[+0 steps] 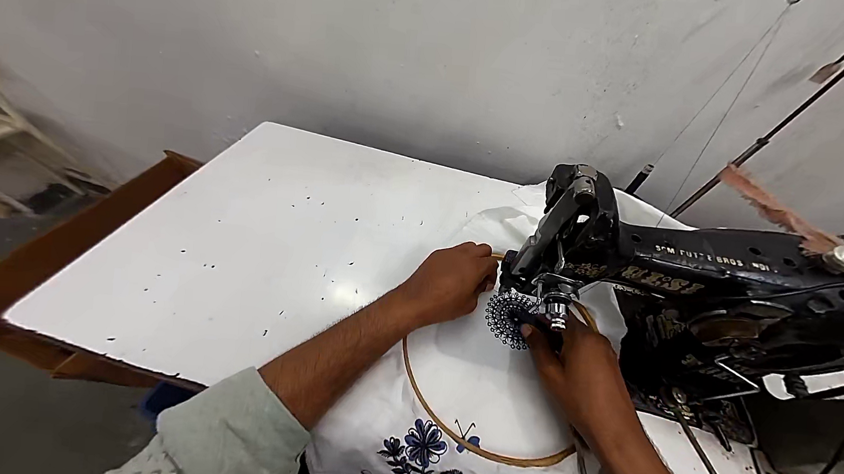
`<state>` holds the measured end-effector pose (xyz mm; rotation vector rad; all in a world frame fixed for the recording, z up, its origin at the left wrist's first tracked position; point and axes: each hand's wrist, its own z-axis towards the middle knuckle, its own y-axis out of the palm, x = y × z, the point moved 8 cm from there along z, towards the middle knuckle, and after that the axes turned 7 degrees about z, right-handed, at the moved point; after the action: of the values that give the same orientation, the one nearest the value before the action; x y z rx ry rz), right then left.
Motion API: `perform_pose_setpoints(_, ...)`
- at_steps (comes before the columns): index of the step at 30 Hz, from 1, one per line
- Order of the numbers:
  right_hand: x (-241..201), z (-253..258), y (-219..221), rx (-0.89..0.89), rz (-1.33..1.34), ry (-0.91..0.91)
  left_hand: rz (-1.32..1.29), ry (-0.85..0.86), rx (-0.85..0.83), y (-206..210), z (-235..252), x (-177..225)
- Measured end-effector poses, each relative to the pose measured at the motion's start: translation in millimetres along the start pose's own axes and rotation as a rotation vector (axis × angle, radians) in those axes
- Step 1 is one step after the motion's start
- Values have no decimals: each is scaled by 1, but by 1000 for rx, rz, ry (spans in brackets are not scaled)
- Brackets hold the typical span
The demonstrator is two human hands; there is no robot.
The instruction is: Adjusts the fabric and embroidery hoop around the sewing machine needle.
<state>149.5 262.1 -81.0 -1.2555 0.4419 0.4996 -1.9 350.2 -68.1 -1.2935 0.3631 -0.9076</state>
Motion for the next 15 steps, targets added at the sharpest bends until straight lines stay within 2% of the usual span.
perform_pose_setpoints(5, -12, 14, 8, -11, -8, 5, -23, 13, 74, 0, -6, 0)
perform_pose_setpoints(15, -12, 19, 13, 39, 13, 25, -72, 49, -26, 3, -6, 4)
